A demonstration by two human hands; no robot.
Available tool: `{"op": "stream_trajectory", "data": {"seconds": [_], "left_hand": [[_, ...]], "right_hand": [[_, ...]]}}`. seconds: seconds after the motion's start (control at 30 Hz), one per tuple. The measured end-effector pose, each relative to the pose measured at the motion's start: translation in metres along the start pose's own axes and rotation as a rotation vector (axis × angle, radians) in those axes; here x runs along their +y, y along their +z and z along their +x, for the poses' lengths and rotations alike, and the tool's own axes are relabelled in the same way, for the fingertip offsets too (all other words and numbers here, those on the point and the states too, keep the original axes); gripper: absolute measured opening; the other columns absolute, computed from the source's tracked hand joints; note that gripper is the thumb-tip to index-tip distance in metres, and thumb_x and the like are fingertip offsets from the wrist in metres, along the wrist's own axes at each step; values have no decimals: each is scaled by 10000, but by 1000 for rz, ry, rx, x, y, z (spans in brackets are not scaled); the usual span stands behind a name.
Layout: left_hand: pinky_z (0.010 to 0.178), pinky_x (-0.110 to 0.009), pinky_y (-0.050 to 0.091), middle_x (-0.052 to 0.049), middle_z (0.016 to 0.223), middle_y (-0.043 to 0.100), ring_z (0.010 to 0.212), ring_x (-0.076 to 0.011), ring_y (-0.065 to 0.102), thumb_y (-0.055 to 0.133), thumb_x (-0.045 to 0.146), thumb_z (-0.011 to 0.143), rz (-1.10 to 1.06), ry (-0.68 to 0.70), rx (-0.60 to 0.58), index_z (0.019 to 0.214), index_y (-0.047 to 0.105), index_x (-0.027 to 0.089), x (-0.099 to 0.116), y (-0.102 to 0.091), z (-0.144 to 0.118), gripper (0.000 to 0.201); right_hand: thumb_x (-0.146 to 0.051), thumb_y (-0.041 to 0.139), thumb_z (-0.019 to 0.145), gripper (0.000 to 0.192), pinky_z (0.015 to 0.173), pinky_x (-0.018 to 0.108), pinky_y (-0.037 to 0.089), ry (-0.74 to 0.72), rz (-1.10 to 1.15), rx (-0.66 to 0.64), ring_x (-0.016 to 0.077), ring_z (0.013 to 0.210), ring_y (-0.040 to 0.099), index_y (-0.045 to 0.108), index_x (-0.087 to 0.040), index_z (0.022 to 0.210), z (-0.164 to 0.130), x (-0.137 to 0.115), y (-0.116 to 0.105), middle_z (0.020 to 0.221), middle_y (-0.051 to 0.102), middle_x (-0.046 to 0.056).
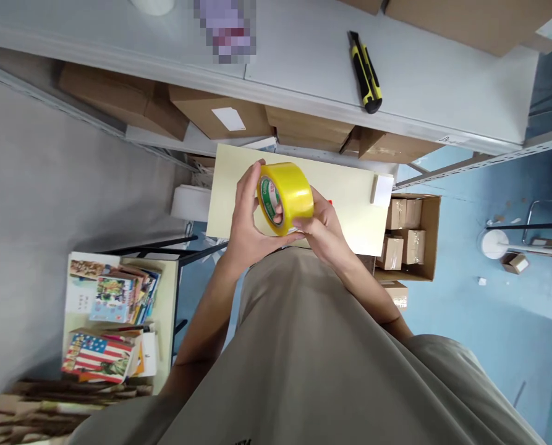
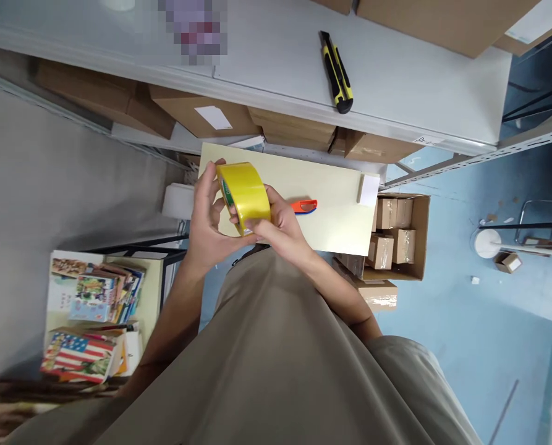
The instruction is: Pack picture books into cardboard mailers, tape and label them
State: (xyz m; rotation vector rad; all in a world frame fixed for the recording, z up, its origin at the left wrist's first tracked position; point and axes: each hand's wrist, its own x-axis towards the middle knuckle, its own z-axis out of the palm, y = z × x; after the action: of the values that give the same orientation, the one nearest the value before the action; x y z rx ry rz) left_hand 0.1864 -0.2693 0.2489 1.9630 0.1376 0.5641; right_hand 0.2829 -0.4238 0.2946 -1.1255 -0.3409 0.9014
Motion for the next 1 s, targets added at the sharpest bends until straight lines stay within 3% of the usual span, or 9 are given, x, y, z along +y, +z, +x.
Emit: {"op": "stream_trajectory", "data": {"seconds": [0.27,0.43,0.63,0.83,1.0], "left_hand": [[1350,-691,455,-125,1824,394,1717,-488,356,1022,843,611,3,152,-2,1816,259,471,-19,-36,14,1474],[1296,-650,525,-115,1845,367,1712,-491,362,1012,823,666,-122,122,-51,1813,278,462,-29,-60,19,1409],[1270,-626,576,-21,1857,360,1725,-468,354,1025,780,688,-242,68,-87,1786,291,572,-33,-88,21,1337],[1254,-673,559,-60,1841,369,1723,-500,332,1014,837,638,-222,145,-117,1797,287,550,-50,-117,28,1398],[1236,-645,569,-92,1869,314,1720,-496,335,934,921,676,-256,136,-165,1811,232,505,-61,-133,31,1398]], "right_hand": [[-771,810,879,681,897,453,716,-52,-193,107,273,1054,803,580,-280,1291,12,5,42,1131,782,57],[-747,801,913,702,862,436,712,-93,-210,89,273,1077,795,545,-280,1370,20,11,66,1182,767,68],[-748,833,895,760,886,433,705,-141,-180,67,278,1118,787,521,-272,1398,31,21,95,1220,750,80],[-812,754,932,739,925,470,697,-149,-225,172,299,1157,777,512,-277,1380,41,23,128,1208,756,86],[-789,811,896,763,976,503,695,-148,-263,179,308,1187,763,507,-290,1387,48,24,146,1243,751,93]]}}
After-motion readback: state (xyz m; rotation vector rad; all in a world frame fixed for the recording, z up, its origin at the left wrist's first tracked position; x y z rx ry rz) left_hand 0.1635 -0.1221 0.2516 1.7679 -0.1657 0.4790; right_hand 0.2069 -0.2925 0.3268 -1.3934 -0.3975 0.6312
